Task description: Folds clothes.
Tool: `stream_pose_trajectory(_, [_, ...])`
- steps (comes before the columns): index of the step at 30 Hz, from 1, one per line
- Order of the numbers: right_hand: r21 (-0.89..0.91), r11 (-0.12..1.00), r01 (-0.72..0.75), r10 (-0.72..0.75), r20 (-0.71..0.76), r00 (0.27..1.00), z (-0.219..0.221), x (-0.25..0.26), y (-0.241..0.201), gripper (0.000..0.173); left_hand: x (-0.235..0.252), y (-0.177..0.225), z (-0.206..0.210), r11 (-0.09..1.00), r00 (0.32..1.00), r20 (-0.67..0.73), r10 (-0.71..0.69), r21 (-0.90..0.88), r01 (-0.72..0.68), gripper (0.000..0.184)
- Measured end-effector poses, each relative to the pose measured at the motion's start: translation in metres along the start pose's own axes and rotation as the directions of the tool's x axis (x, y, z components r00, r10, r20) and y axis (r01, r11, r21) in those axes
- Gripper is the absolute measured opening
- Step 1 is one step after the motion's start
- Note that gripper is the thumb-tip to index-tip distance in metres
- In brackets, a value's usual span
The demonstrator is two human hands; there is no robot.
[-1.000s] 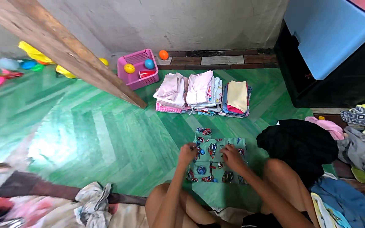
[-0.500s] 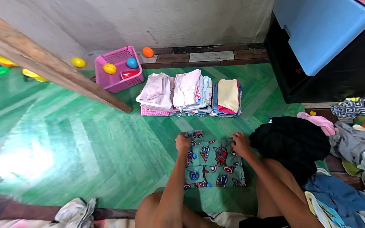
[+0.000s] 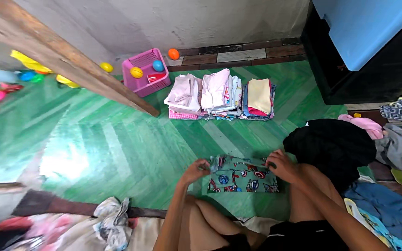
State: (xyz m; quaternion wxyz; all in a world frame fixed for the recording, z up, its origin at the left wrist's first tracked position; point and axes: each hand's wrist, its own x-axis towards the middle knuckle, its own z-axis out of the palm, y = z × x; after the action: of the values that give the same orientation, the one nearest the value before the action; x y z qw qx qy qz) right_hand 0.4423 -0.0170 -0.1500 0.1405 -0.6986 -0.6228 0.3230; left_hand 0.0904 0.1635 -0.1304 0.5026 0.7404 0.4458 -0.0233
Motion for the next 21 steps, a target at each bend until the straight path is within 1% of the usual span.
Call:
stream_pose_trajectory(3, [-0.086, 0.995, -0.048, 0.068, 0.248, 0.966, 0.005, -0.010, -0.011, 0.023, -0.015, -0.007, 0.015, 0.972, 0.983, 0.132, -0.128, 0.214, 0.098, 0.023])
stream_pose_trajectory(4, [-0.101, 0.993, -0.058, 0.084, 0.280, 0.956, 0.008, -0.011, -0.015, 0.025, -0.017, -0.009, 0.019, 0.956, 0.977, 0.135, -0.167, 0.264, 0.127, 0.023])
stream_pose_trajectory(6, [-0.103, 0.992, -0.070, 0.094, 0.250, 0.964, 0.011, -0.009, -0.025, 0.025, -0.017, -0.012, 0.026, 0.935, 0.976, 0.051, -0.212, 0.301, 0.187, 0.022])
stream_pose_trajectory(8, [-0.088, 0.993, -0.076, 0.090, 0.169, 0.982, 0.016, -0.004, -0.036, 0.026, -0.015, -0.009, 0.030, 0.932, 0.966, -0.088, -0.244, 0.255, 0.259, 0.024])
stream_pose_trajectory(10, [-0.045, 0.997, -0.058, 0.063, 0.100, 0.993, 0.025, 0.003, -0.046, 0.027, -0.010, -0.004, 0.034, 0.936, 0.936, -0.233, -0.265, 0.170, 0.308, 0.028])
stream_pose_trajectory(12, [0.001, 1.000, -0.017, 0.017, 0.104, 0.994, 0.036, 0.012, -0.054, 0.028, -0.001, 0.004, 0.039, 0.930, 0.888, -0.333, -0.316, 0.075, 0.359, 0.042])
stream_pose_trajectory(14, [0.007, 1.000, 0.006, -0.007, 0.157, 0.988, 0.051, 0.019, -0.059, 0.031, 0.011, 0.009, 0.044, 0.914, 0.855, -0.356, -0.378, 0.004, 0.406, 0.057])
stream_pose_trajectory(15, [-0.010, 1.000, -0.001, 0.003, 0.199, 0.980, 0.056, 0.021, -0.060, 0.033, 0.017, 0.008, 0.047, 0.914, 0.850, -0.360, -0.384, -0.016, 0.406, 0.056])
stream_pose_trajectory(17, [-0.060, 0.997, -0.040, 0.053, 0.240, 0.969, 0.066, 0.023, -0.059, 0.036, 0.026, 0.001, 0.053, 0.923, 0.841, -0.392, -0.372, -0.060, 0.380, 0.041])
stream_pose_trajectory(19, [-0.080, 0.993, -0.081, 0.098, 0.232, 0.968, 0.068, 0.020, -0.055, 0.037, 0.032, -0.006, 0.056, 0.930, 0.805, -0.473, -0.358, -0.098, 0.355, 0.031])
stream_pose_trajectory(21, [-0.084, 0.990, -0.113, 0.129, 0.223, 0.966, 0.067, 0.018, -0.052, 0.035, 0.032, -0.011, 0.060, 0.941, 0.783, -0.528, -0.329, -0.110, 0.322, 0.030])
